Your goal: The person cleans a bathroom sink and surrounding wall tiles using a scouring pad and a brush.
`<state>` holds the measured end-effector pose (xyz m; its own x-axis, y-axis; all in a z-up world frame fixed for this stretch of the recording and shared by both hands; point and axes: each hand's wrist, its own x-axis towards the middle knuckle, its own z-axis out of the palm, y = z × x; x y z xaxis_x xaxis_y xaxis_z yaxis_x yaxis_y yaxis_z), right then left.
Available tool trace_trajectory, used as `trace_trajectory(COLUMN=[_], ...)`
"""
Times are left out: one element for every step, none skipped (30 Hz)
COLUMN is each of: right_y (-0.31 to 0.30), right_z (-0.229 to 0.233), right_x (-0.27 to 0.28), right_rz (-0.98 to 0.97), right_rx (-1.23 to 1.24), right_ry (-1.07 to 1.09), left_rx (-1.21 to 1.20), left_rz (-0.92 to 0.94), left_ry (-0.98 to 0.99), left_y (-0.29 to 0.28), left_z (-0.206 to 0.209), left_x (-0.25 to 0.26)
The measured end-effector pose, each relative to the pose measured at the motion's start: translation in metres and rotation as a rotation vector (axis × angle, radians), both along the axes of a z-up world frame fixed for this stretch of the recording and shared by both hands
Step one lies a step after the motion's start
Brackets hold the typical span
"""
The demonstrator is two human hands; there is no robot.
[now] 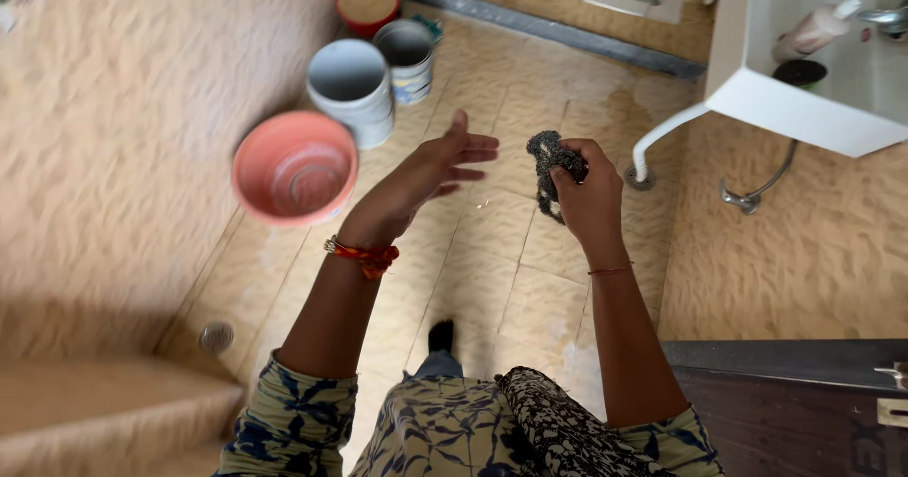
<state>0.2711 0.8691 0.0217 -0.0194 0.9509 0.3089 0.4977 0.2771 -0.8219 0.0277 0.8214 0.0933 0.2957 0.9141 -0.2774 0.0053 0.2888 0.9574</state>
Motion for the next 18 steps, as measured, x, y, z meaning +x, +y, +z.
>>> trace_trajectory(right_y=[0.017,0.033,0.047,0.060,0.067,0.076,0.088,0.100,0.112,0.123,0.138,0.153,0.170,0.185,0.202,0.221,0.239,0.258], right_z=[0.003,0.006,0.009,0.012,0.013,0.014,0.017,0.019,0.020,0.019,0.016,0.013,0.010,0.007,0.004,0.002,0.000,-0.001], right_x=[-0.001,-0.003,-0.003,-0.001,0.000,0.004,0.007,0.010,0.012,0.016,0.021,0.025,0.030,0.037,0.046,0.055,0.064,0.073], right_rz=[-0.003,-0.005,-0.030,-0.013,0.006,-0.016,0.025,0.066,0.044,-0.054,-0.151,-0.173,-0.214,-0.250,-0.270,-0.370,-0.463,-0.481], right_rx=[-0.055,-0.109,-0.104,-0.106,-0.120,-0.126,-0.094,-0.062,-0.059,-0.113,-0.170,-0.168,0.006,0.176,0.180,-0.012,-0.208,-0.207], right_ry=[0.069,0.138,0.140,0.291,0.442,0.443,0.478,0.511,0.515,0.441,0.364,0.366,0.199,0.026,0.023,0.079,0.139,0.140], left_rx=[0.232,0.465,0.471,0.347,0.209,0.201,0.220,0.237,0.236,0.190,0.141,0.140,0.190,0.239,0.242,0.298,0.351,0.352], left_rz=[0.005,0.013,-0.012,0.032,0.077,0.054,0.006,-0.043,-0.065,-0.090,-0.114,-0.136,-0.133,-0.130,-0.150,-0.126,-0.100,-0.118], left_ry=[0.091,0.177,0.172,0.258,0.346,0.344,0.287,0.229,0.230,0.149,0.067,0.066,0.020,-0.027,-0.031,0.028,0.087,0.083], left_y=[0.024,0.049,0.074,0.099,0.117,0.135,0.155,0.173,0.191,0.207,0.225,0.245,0.263,0.282,0.301,0.320,0.339,0.360], left_z=[-0.005,-0.009,-0.011,-0.013,-0.018,-0.024,-0.028,-0.033,-0.038,-0.045,-0.052,-0.058,-0.064,-0.069,-0.074,-0.079,-0.083,-0.085], left_x=[-0.002,-0.005,-0.006,-0.002,0.006,0.017,0.029,0.041,0.055,0.071,0.087,0.103,0.118,0.132,0.147,0.163,0.178,0.193])
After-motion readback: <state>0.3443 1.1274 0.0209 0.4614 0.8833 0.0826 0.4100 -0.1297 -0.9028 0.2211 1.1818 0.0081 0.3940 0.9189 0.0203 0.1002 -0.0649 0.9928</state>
